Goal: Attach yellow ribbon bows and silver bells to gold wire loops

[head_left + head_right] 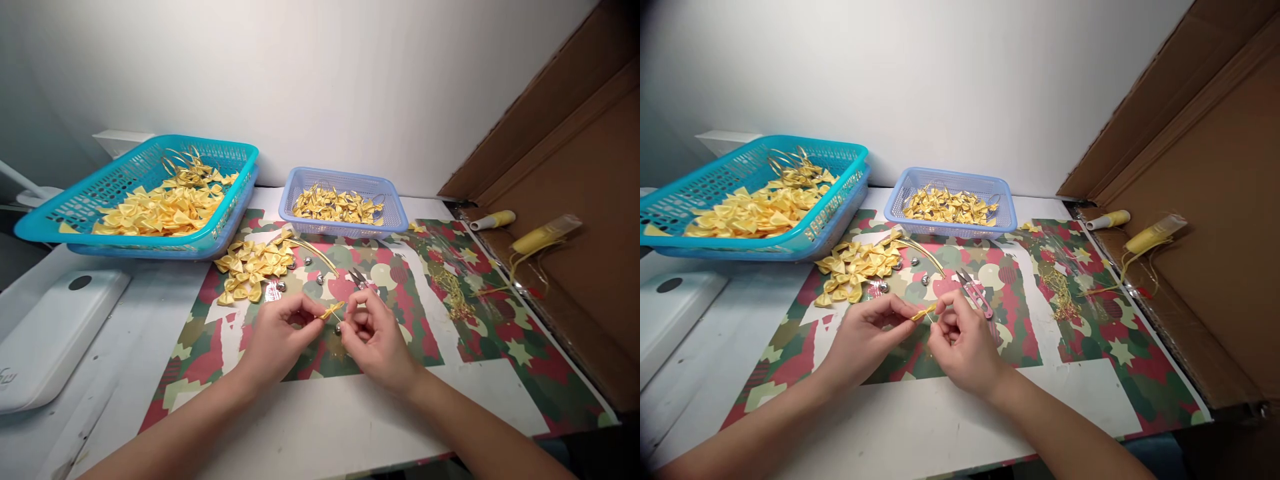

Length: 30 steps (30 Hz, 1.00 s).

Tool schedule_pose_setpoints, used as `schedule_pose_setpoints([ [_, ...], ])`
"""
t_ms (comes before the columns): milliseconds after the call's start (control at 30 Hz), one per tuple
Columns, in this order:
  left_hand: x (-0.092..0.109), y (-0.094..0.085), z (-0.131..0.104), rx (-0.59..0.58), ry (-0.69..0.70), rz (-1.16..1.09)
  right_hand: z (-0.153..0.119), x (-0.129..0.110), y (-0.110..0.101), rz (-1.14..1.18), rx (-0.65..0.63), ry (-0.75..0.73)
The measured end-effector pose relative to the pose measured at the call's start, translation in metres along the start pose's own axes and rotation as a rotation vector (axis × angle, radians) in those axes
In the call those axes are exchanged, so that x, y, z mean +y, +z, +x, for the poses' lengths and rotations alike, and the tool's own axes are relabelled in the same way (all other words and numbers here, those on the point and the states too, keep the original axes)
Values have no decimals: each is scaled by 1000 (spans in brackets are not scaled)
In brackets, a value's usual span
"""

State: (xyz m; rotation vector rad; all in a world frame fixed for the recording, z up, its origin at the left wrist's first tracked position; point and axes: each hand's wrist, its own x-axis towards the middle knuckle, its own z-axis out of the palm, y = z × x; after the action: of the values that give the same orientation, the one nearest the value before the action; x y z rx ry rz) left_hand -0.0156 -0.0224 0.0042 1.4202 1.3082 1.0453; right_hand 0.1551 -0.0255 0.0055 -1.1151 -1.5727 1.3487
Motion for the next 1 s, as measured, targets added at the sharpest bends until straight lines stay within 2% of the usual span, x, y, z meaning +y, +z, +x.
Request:
schedule_pose_setpoints([
  [167, -2, 0, -2, 63, 107, 55, 0, 2, 1, 59, -8, 10],
  [400, -2, 2, -5, 94, 350, 194, 0, 4, 1, 193, -54, 67],
  [500, 1, 5, -7, 94, 421, 232, 2, 5, 2, 179, -40, 43],
  [600, 1, 4, -7, 117, 433, 225, 3, 6, 3, 108, -24, -3],
  [733, -1, 0, -6, 156, 490, 237, 3, 3, -3, -70, -29, -116],
  [867, -3, -4, -7, 153, 516, 274, 8, -3, -21, -400, 9, -315],
  [1000, -3, -5, -8, 140, 539, 283, 14, -2, -32, -544, -24, -513],
])
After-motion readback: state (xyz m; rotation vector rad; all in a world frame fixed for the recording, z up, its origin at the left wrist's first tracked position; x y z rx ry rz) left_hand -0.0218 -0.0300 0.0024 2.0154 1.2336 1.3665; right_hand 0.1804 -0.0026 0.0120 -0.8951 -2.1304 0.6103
